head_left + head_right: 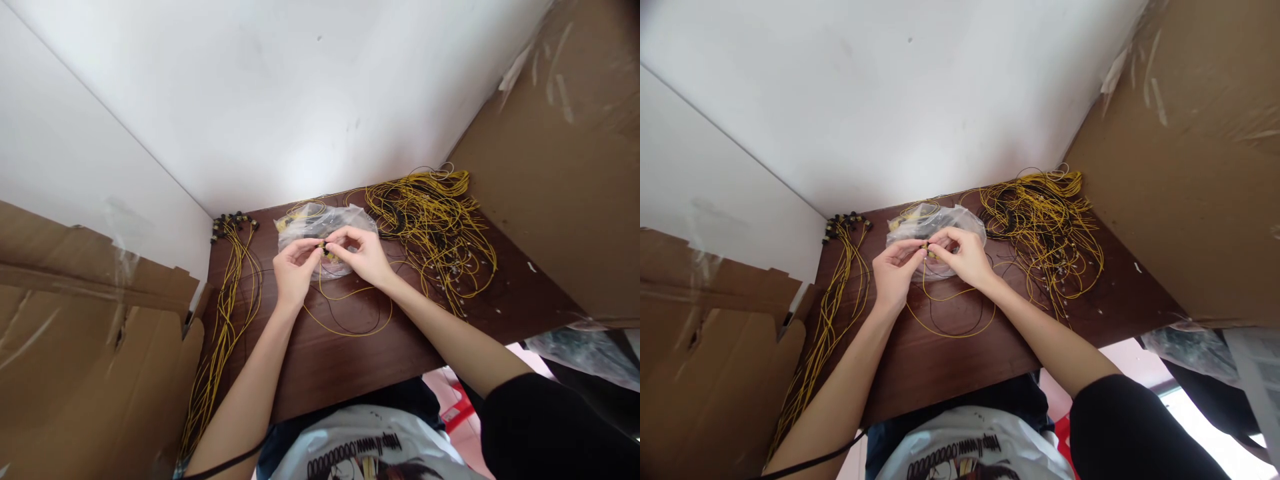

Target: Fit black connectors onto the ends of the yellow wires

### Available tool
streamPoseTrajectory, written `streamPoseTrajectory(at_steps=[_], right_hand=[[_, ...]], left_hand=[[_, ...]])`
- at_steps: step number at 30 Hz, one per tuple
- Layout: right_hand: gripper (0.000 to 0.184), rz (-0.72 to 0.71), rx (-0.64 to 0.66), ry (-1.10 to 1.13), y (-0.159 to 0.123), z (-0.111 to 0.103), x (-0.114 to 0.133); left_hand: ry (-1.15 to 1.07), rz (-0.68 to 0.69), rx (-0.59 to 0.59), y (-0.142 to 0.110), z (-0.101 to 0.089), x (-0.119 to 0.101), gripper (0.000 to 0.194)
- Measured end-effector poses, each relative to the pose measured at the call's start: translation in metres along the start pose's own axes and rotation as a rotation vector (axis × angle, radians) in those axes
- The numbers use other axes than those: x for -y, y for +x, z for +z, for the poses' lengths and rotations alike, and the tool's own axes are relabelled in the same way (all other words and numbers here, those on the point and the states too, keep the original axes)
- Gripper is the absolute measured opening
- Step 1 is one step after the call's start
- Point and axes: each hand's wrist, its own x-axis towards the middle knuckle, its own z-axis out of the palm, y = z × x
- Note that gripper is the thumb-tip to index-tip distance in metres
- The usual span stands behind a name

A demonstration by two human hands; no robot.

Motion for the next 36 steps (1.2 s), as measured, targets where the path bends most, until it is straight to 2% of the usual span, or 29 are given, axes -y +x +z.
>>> streamPoseTrajectory(at_steps=[17, 21, 26, 32, 36], right_hand=[[0.008, -0.075, 0.027, -0.133, -0.001, -0.001, 0.001], [0.007, -0.055, 0.007, -0.139, -0.002, 0.001, 0.001], [0.010, -0.007, -0.019, -0.083, -0.004, 0.005, 0.000], [0.019, 0.086, 0.042, 0.192, -0.003, 0.009, -0.003], [0.019, 0.086, 0.046, 0.183, -0.001, 0.007, -0.004]], left_hand=[[-0.002, 0.014, 0.009, -0.002, 0.000, 0.002, 0.012], [0.036, 0.039, 0.009, -0.004, 0.000, 0.001, 0.012], [0.043, 0.043, 0.008, -0.005, 0.001, 0.000, 0.012], [0.035, 0.046, -0.036, -0.002, 0.002, -0.001, 0.014], [0.012, 0.033, -0.041, 0.000, 0.001, 0.001, 0.018]])
